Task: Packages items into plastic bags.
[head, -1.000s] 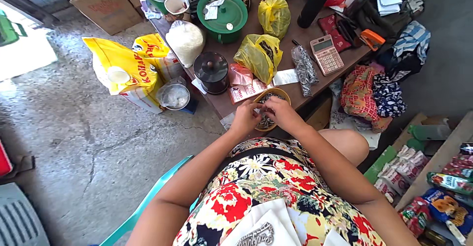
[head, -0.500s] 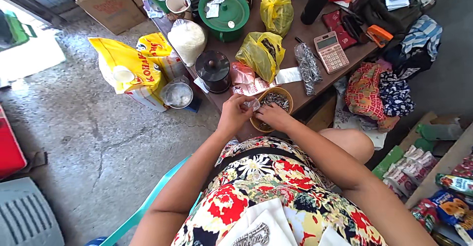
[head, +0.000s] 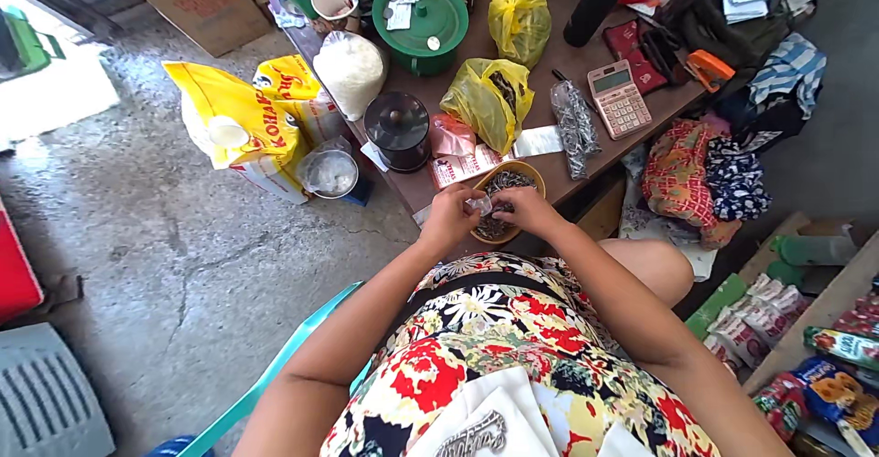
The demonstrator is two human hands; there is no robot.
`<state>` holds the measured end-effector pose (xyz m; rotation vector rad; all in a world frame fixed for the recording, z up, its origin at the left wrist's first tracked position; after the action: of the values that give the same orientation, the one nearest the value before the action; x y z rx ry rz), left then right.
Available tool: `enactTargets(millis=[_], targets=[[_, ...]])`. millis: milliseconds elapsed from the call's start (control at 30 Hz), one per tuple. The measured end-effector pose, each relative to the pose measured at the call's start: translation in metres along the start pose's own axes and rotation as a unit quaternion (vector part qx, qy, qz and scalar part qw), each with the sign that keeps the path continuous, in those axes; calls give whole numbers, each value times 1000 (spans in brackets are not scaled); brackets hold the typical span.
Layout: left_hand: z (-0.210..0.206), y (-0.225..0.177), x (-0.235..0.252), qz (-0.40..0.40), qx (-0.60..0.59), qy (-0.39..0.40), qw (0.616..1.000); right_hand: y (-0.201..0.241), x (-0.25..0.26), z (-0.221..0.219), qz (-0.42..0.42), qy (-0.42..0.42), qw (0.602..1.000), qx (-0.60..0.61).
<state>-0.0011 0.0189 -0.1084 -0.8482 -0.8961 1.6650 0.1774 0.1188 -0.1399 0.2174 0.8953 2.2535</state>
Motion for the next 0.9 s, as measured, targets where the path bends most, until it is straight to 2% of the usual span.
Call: enactTargets(millis=[100, 200, 400, 600, 733, 900], targets=[[-12, 2, 4, -19, 30, 18, 999, 6, -8, 14, -92, -33, 993, 65], [-19, 5, 8, -18, 35, 29, 999, 17, -12, 26, -136, -42, 984, 105], [-20, 4, 12, -24, 32, 26, 999, 35, -1, 32, -126, -27, 985, 112], [-18, 4, 10, -16, 28, 15, 999, 41, 8, 28, -158, -1, 985, 68], [-15, 5, 9, -3, 14, 12, 1000, 43, 8, 30, -167, 9, 981, 102], [-13, 5, 7, -6, -5, 11, 1000, 49, 4, 24, -162, -49, 981, 98]])
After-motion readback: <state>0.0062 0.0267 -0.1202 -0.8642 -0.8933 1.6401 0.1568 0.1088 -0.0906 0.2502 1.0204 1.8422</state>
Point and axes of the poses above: each hand's wrist, its own x-axis towards the middle knuckle, its own z-axis out of the back of the hand, y = z × x, the point moved 1 cm from there along x, towards the middle knuckle, and after that the axes turned 10 degrees about -y, right-handed, at the moved point
